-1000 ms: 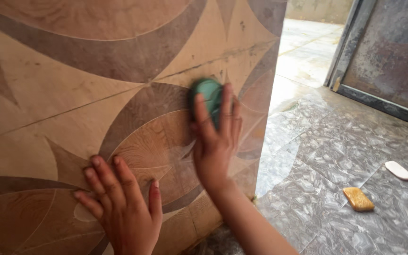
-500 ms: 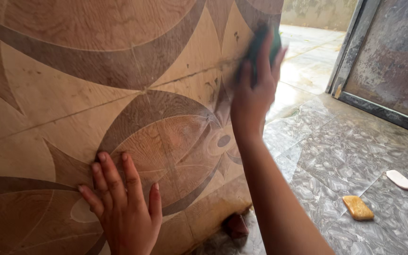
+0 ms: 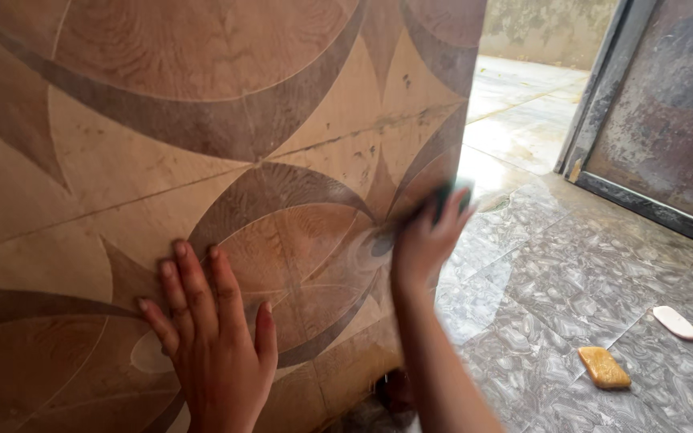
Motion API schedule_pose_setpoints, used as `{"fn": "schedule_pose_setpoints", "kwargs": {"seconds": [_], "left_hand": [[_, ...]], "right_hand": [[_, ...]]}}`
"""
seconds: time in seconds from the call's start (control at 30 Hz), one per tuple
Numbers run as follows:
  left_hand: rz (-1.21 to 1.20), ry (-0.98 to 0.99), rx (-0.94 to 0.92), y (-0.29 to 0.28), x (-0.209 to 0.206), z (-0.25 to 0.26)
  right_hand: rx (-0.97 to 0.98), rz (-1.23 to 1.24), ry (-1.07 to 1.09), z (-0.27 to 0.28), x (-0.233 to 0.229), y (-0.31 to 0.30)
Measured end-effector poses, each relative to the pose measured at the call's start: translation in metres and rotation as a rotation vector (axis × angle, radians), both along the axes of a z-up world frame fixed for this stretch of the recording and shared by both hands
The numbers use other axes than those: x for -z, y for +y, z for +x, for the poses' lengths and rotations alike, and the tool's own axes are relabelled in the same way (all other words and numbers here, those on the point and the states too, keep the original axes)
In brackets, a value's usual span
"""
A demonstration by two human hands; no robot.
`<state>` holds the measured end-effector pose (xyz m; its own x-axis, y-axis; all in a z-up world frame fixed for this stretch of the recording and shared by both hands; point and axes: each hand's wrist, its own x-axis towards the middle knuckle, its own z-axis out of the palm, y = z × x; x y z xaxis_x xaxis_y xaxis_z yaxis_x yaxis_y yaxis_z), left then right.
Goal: The person cleans a tiled wall and floor using a brush and water, pouring water from a cup and scrubbing the surfaces by hand.
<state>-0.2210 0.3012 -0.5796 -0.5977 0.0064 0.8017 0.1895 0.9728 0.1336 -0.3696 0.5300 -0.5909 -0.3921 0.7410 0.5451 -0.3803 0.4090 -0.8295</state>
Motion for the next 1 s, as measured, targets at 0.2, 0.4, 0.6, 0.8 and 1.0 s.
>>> {"fn": "schedule_pose_setpoints", "kwargs": {"seconds": [0.2,0.4,0.6,0.8,1.0], "left_hand": [[-0.007,0.005,-0.003,-0.003,0.005,0.001],[0.006,0.016,0.011,-0.005,0.007,-0.004],[0.002,0.038,0.01,0.0,0.0,-0.003],[0.024,0.018,0.022,0.001,-0.004,0.002],[0.041,0.037,0.015,0.011,-0.005,-0.006]], "right_hand": [[-0.056,0.416,0.276,0.014,-0.101,-0.012],[-0.016,0.266,0.133,0.032,-0.052,-0.005],[0.061,0.093,-0.11,0.009,-0.021,0.0],[-0.049,0.249,0.085,0.001,-0.09,0.03],[0.221,0.881,0.177,0.041,-0.068,-0.033]]}}
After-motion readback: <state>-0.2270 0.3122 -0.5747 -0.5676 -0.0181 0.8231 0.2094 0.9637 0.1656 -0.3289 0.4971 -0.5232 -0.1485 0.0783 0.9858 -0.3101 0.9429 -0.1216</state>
